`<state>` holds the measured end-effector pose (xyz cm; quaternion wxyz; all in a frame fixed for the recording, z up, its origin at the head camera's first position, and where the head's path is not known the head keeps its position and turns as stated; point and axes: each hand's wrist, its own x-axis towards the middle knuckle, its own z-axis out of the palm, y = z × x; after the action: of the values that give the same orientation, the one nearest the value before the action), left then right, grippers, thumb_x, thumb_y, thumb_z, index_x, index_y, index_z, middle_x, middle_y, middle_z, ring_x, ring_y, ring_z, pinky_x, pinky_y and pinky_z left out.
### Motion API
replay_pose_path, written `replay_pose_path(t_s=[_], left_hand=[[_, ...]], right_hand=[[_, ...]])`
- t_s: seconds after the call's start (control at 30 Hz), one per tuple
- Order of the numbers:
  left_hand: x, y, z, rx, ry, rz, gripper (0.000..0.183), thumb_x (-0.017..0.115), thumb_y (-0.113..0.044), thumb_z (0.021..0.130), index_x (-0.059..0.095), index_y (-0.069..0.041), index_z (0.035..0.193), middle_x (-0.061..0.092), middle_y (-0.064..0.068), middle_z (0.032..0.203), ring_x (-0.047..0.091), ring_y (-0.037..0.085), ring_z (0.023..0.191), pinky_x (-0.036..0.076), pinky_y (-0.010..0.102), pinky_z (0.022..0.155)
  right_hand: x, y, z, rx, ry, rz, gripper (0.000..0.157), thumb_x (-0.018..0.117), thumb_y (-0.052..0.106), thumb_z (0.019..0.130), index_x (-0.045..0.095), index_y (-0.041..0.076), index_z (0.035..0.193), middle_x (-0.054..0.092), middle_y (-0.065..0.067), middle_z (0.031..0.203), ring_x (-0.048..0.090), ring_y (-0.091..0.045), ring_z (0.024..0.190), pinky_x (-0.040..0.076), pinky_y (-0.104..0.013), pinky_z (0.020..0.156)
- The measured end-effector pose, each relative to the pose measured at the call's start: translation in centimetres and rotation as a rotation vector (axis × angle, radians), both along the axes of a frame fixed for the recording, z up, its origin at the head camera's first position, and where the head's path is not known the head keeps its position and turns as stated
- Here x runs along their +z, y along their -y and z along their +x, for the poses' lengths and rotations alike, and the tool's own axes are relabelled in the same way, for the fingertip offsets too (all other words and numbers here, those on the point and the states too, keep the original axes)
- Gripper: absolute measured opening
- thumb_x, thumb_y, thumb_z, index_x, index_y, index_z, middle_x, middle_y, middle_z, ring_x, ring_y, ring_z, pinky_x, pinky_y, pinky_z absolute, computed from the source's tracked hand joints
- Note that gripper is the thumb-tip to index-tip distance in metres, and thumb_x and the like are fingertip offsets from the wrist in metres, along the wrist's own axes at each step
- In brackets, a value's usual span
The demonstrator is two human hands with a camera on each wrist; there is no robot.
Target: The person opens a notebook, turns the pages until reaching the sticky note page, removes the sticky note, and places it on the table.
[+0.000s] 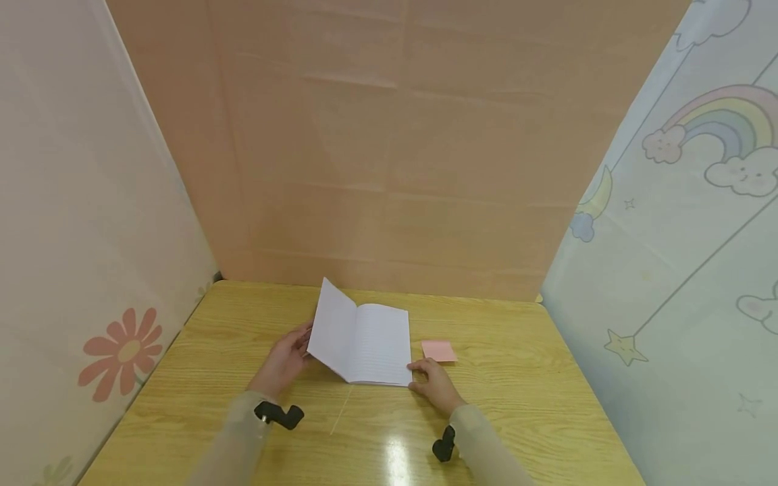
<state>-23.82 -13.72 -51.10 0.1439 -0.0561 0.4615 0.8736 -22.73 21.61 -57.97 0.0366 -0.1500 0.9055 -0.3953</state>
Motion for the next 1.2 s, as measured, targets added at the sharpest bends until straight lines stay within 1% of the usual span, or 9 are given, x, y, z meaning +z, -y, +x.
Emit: replay_pose_path(t_s=[0.13,0.27,0.37,0.5,0.6,0.73,0.9,1.03,1.2], left_hand=[[0.4,-1.1,0.1,-0.002,-0.06,-0.091,0.051,0.041,-0.012,0.103,0.026,0.0,0.151,0.059,-0.008,0.119,0.056,0.008,0.102,0.044,0.032,0.089],[0.6,-2.1,0.1,-0.026,-0.125,-0.179,0.052,0.044,-0.009,0.102,0.027,0.002,0.15,0.046,0.007,0.138,0.051,0.012,0.108,0.044,0.034,0.093],[0.6,-2.8,0.0,-0.039,-0.157,-0.231,0.051,0.045,-0.009,0.101,0.029,0.001,0.149,0.038,0.017,0.145,0.051,0.013,0.11,0.042,0.038,0.096],[0.6,-3.7,-0.2,-0.029,-0.174,-0.288,0.049,0.051,-0.009,0.1,0.037,-0.001,0.146,0.041,0.018,0.143,0.052,0.015,0.11,0.043,0.039,0.096],[0.6,-4.5,-0.3,-0.024,-0.198,-0.377,0.049,0.055,-0.013,0.098,0.042,-0.003,0.144,0.045,0.018,0.141,0.052,0.024,0.115,0.045,0.039,0.096],[0.6,-5.4,-0.4,-0.034,-0.244,-0.493,0.049,0.058,-0.019,0.098,0.045,-0.003,0.142,0.046,0.019,0.142,0.048,0.033,0.125,0.045,0.043,0.102],[0.3,-6.7,-0.3,-0.05,-0.332,-0.562,0.049,0.057,-0.021,0.098,0.046,0.0,0.141,0.05,0.02,0.14,0.05,0.032,0.126,0.043,0.046,0.106],[0.1,-7.6,-0.1,-0.096,-0.373,-0.649,0.046,0.051,-0.026,0.101,0.047,-0.003,0.141,0.049,0.017,0.143,0.045,0.034,0.132,0.038,0.049,0.11],[-0.2,-8.3,0.5,-0.227,-0.425,-0.781,0.049,0.044,-0.034,0.103,0.044,-0.008,0.145,0.041,0.016,0.15,0.033,0.039,0.14,0.029,0.057,0.112]], right_hand=[[0.0,0.0,0.0,0.0,0.0,0.0,0.036,0.075,0.012,0.083,0.066,0.003,0.116,0.06,-0.011,0.117,0.054,-0.035,0.117,0.041,-0.053,0.102],[0.2,0.0,0.1,0.0,-0.006,0.002,0.036,0.075,0.012,0.083,0.066,0.002,0.116,0.06,-0.011,0.116,0.055,-0.035,0.116,0.041,-0.053,0.102],[0.2,0.0,0.1,-0.001,-0.009,-0.001,0.035,0.075,0.012,0.083,0.066,0.002,0.116,0.06,-0.011,0.116,0.055,-0.034,0.116,0.041,-0.053,0.102],[-0.1,0.0,0.0,0.0,-0.019,0.001,0.035,0.075,0.013,0.083,0.066,0.003,0.116,0.061,-0.01,0.115,0.056,-0.033,0.114,0.042,-0.052,0.101],[-0.4,-0.1,-0.2,0.004,-0.031,0.015,0.035,0.075,0.014,0.083,0.066,0.004,0.115,0.061,-0.009,0.114,0.056,-0.033,0.113,0.043,-0.052,0.1],[-0.7,-0.2,-0.3,-0.002,-0.024,0.007,0.035,0.076,0.014,0.083,0.067,0.005,0.115,0.061,-0.008,0.114,0.056,-0.032,0.114,0.042,-0.051,0.101],[-0.8,-0.2,-0.3,-0.002,-0.022,0.001,0.035,0.076,0.015,0.082,0.067,0.005,0.114,0.061,-0.008,0.114,0.056,-0.033,0.114,0.042,-0.052,0.101],[-0.9,-0.2,-0.3,-0.005,-0.014,-0.002,0.034,0.076,0.016,0.082,0.067,0.006,0.114,0.061,-0.007,0.114,0.056,-0.032,0.115,0.041,-0.052,0.102],[-0.8,-0.2,-0.3,-0.008,-0.018,-0.002,0.034,0.076,0.016,0.083,0.067,0.006,0.114,0.061,-0.007,0.114,0.056,-0.032,0.115,0.042,-0.052,0.102]])
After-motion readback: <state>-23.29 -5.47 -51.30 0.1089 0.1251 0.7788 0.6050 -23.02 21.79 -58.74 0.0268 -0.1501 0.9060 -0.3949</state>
